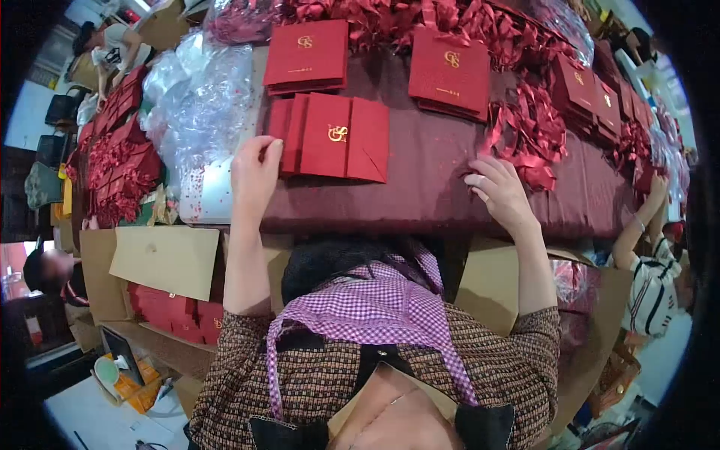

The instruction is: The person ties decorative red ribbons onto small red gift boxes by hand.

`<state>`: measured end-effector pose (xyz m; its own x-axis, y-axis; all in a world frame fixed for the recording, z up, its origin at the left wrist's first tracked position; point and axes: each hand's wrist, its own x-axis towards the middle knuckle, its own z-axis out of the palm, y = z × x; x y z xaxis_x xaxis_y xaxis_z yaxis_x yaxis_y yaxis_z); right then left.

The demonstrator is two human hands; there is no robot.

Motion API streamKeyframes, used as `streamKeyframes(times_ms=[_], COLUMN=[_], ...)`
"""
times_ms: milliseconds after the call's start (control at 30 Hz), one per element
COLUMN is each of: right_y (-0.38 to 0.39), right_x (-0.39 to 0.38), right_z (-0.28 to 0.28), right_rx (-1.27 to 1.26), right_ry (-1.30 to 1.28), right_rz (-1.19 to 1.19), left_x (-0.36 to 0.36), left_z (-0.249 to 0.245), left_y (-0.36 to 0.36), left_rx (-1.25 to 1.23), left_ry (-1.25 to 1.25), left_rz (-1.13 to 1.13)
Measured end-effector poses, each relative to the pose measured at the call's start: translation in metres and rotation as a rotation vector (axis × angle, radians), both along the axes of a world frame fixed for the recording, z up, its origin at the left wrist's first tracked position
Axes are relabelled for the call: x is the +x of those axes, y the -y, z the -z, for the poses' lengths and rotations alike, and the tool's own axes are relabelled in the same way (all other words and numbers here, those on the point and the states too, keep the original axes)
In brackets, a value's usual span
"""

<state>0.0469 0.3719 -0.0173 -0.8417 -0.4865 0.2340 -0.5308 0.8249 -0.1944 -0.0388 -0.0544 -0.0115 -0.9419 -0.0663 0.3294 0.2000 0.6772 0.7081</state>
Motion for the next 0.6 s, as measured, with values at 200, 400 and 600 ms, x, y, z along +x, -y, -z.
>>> streamKeyframes(times_ms=[200, 400, 600], right_y=[0.023, 0.066, 0.119], right_x=[-0.006, -0.018, -0.034], right_z=[-0.014, -0.011, -0.004], right_rx=[-0.267, -0.546, -0.791], right_ry=[-0.233, -0.298, -0.149], right_rz=[0.065, 0.105, 0.045], left_x=[-0.026, -0.045, -0.047], left_z=[-0.004, -0.001, 0.007], left_y=[-0.032, -0.053, -0.061], left_rx=[-0.13, -0.263, -0.27], left_ry=[-0.006, 0.043, 0.014], left_rz=[0.061, 0.074, 0.087])
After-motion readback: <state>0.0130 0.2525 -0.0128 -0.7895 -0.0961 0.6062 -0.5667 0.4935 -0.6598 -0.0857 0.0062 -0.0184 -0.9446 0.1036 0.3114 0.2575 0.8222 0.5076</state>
